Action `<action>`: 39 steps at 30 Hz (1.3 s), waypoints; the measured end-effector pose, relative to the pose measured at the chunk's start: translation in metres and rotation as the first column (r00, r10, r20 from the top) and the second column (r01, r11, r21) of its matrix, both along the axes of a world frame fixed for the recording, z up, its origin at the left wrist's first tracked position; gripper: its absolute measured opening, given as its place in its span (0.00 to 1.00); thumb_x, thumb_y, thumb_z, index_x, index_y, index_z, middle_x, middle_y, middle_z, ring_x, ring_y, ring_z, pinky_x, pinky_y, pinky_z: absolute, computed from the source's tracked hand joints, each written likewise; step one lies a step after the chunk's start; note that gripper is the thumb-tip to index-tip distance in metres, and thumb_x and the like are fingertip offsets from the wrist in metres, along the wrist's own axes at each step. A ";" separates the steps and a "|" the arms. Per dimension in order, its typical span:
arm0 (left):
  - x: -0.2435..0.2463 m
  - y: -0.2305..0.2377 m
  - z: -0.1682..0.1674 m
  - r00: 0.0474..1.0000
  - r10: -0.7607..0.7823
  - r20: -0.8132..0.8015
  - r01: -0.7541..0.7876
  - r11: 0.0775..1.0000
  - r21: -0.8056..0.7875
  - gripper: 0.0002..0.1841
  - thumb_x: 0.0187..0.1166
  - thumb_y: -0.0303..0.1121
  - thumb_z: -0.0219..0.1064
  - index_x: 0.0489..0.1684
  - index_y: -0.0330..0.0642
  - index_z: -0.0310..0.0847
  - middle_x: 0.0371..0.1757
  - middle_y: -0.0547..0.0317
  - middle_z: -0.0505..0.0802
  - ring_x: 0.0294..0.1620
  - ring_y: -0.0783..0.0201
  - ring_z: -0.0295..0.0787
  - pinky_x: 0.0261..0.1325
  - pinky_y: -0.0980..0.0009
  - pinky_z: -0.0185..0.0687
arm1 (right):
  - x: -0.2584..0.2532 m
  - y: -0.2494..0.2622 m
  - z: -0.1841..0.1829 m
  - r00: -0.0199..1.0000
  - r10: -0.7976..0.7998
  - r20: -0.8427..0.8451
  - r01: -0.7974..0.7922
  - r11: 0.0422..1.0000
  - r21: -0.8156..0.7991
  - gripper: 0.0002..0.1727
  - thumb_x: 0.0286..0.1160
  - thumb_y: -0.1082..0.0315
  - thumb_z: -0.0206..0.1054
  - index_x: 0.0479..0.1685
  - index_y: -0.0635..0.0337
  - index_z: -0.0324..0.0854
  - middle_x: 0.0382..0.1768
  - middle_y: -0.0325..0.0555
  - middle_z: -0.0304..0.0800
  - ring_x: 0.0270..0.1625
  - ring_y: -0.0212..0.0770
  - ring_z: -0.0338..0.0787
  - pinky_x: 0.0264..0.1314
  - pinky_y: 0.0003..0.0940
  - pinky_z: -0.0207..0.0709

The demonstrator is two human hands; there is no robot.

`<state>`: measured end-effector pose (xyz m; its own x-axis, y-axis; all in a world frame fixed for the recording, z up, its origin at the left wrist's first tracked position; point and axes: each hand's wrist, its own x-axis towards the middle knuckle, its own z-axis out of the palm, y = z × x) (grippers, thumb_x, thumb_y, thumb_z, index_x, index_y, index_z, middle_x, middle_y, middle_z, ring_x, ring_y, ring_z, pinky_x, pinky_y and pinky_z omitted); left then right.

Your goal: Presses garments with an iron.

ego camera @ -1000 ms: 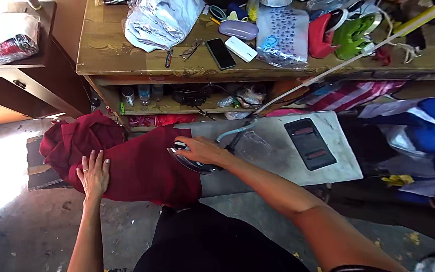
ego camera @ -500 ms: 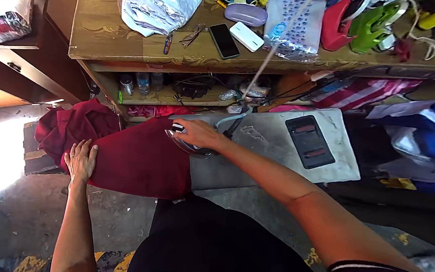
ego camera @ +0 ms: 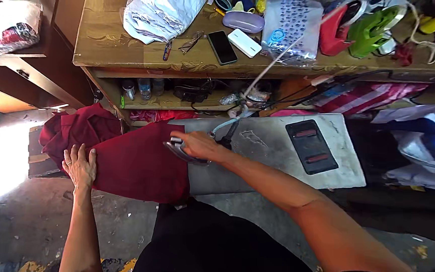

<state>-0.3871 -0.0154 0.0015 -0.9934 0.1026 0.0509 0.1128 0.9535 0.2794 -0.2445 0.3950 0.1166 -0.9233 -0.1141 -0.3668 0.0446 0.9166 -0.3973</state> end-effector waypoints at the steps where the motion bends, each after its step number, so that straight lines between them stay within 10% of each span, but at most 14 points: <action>1: 0.007 0.004 0.003 0.999 0.009 -0.033 -0.008 1.000 0.017 0.35 0.87 0.63 0.44 0.82 0.50 0.76 0.89 0.43 0.71 0.93 0.35 0.53 0.88 0.32 0.42 | -0.007 0.009 0.001 0.995 -0.093 -0.024 0.093 0.996 0.008 0.32 0.76 0.67 0.68 0.83 0.38 0.72 0.41 0.58 0.93 0.42 0.63 0.93 0.41 0.65 0.82; 9: 0.087 0.037 0.006 0.974 -0.050 -0.222 0.073 0.993 0.095 0.30 0.82 0.53 0.58 0.75 0.42 0.81 0.81 0.34 0.78 0.87 0.30 0.63 0.88 0.38 0.53 | 0.028 0.117 -0.013 0.901 -0.424 -0.090 0.429 0.902 0.055 0.33 0.72 0.65 0.74 0.80 0.48 0.75 0.54 0.64 0.92 0.56 0.69 0.91 0.56 0.73 0.80; 14: 0.068 0.007 0.017 0.949 0.212 -0.232 -0.152 0.955 0.254 0.26 0.85 0.44 0.59 0.73 0.33 0.80 0.77 0.32 0.81 0.83 0.34 0.70 0.87 0.45 0.59 | 0.083 0.169 -0.014 0.876 -0.465 -0.130 0.472 0.881 0.028 0.41 0.66 0.56 0.83 0.83 0.51 0.71 0.48 0.72 0.90 0.49 0.75 0.90 0.51 0.78 0.77; 17: 0.022 -0.025 0.028 0.938 0.344 -0.032 -0.326 0.911 0.251 0.24 0.88 0.40 0.57 0.74 0.33 0.79 0.75 0.33 0.83 0.80 0.37 0.75 0.85 0.46 0.63 | 0.100 0.171 -0.011 0.836 -0.371 -0.404 0.433 0.899 0.070 0.51 0.64 0.38 0.75 0.89 0.54 0.63 0.52 0.74 0.87 0.52 0.78 0.87 0.52 0.77 0.75; 20: -0.028 -0.045 0.031 0.883 0.342 0.322 -0.395 0.911 0.117 0.28 0.91 0.49 0.53 0.80 0.37 0.74 0.79 0.31 0.79 0.83 0.32 0.69 0.82 0.33 0.60 | 0.073 0.133 -0.019 0.714 -0.237 -0.659 0.299 0.954 -0.019 0.36 0.79 0.47 0.61 0.81 0.64 0.72 0.65 0.70 0.84 0.68 0.72 0.82 0.72 0.68 0.70; 27: -0.073 -0.055 0.025 0.743 0.301 0.598 -0.429 0.900 0.080 0.29 0.83 0.51 0.67 0.65 0.28 0.82 0.67 0.28 0.86 0.73 0.37 0.80 0.77 0.39 0.69 | -0.031 0.019 -0.096 0.906 -0.362 -0.219 0.365 0.931 -0.026 0.30 0.80 0.49 0.69 0.69 0.67 0.81 0.79 0.66 0.73 0.81 0.71 0.69 0.75 0.72 0.64; 32: -0.066 -0.065 0.026 0.884 0.283 0.372 -0.377 0.902 0.210 0.17 0.80 0.36 0.71 0.57 0.32 0.84 0.55 0.32 0.91 0.60 0.36 0.87 0.66 0.34 0.77 | -0.031 -0.004 -0.088 0.926 -0.361 -0.111 0.333 0.919 -0.211 0.15 0.79 0.67 0.70 0.55 0.69 0.78 0.51 0.67 0.87 0.59 0.66 0.88 0.62 0.64 0.80; 39: 0.010 -0.108 0.089 0.946 0.078 0.314 -0.267 0.738 0.620 0.15 0.82 0.31 0.66 0.61 0.33 0.81 0.49 0.49 0.93 0.48 0.63 0.91 0.57 0.61 0.87 | 0.042 0.040 -0.036 0.853 -0.257 0.454 0.521 0.434 -0.735 0.24 0.65 0.75 0.75 0.60 0.58 0.70 0.36 0.37 0.93 0.36 0.30 0.92 0.40 0.27 0.87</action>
<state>-0.3773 -0.1235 0.0901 -0.9766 -0.0360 -0.2121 -0.1990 0.5255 0.8272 -0.2023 0.4353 0.0807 -0.8445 -0.1290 -0.5198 0.5189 0.0429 -0.8538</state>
